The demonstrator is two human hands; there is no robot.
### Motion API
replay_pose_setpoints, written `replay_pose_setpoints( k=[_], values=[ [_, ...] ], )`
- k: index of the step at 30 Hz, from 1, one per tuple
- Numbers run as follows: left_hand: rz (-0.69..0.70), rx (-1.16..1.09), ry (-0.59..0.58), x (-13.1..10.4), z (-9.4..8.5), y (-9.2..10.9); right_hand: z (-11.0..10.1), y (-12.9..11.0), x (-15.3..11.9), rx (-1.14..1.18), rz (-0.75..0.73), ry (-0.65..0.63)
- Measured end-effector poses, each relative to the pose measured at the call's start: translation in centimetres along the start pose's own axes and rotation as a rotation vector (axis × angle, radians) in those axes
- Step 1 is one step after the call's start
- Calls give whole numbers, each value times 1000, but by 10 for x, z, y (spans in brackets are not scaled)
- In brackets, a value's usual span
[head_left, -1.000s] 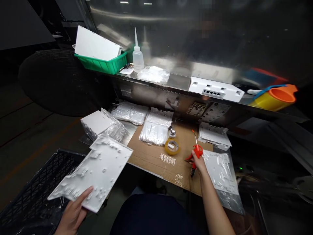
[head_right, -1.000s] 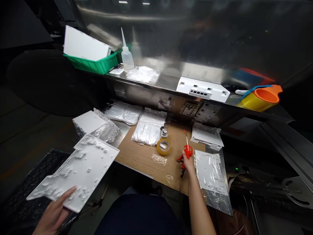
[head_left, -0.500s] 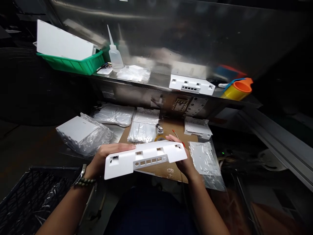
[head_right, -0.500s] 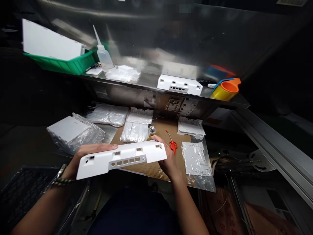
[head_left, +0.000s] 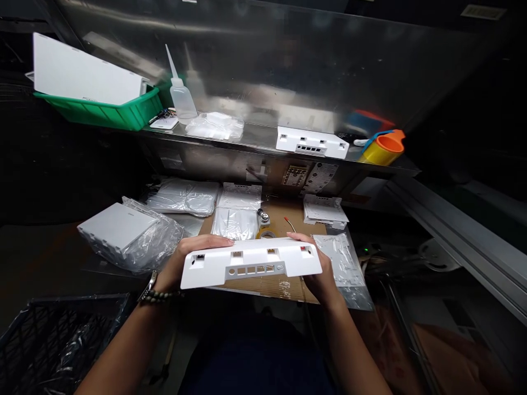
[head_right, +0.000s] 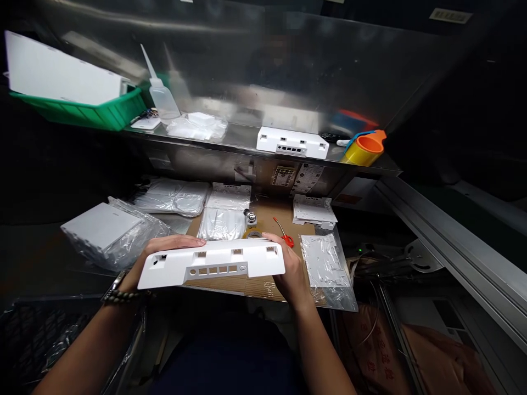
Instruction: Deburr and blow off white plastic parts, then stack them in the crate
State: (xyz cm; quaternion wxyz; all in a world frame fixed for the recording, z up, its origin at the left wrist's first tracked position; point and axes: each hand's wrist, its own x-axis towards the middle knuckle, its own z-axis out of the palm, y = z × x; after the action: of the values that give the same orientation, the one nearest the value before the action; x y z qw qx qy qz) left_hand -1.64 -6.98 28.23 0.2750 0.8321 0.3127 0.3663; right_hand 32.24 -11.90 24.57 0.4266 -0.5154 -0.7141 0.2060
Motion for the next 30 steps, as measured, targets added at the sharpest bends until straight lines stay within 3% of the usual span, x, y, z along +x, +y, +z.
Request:
replay_pose_setpoints(
  k=[10, 15, 18, 23, 27, 30],
  values=[
    [-79, -47, -23, -13, -4, -28, 20, 7, 3, 16, -31, -1],
    [-342, -218, -47, -15, -5, -40, 29, 18, 3, 27, 8, -8],
    [-506, -325, -101, -21, 4, -62, 38, 32, 0, 185, 258, -64],
    [-688, -477, -365, -39, 44, -114, 75, 57, -33, 855, 827, -177],
    [-742, -429, -479, -39, 80, -154, 102, 74, -79, 1166, 1126, 12],
    [-751, -246, -398, -26, 101, -184, 101, 83, -104, 1198, 1196, 267]
  ],
)
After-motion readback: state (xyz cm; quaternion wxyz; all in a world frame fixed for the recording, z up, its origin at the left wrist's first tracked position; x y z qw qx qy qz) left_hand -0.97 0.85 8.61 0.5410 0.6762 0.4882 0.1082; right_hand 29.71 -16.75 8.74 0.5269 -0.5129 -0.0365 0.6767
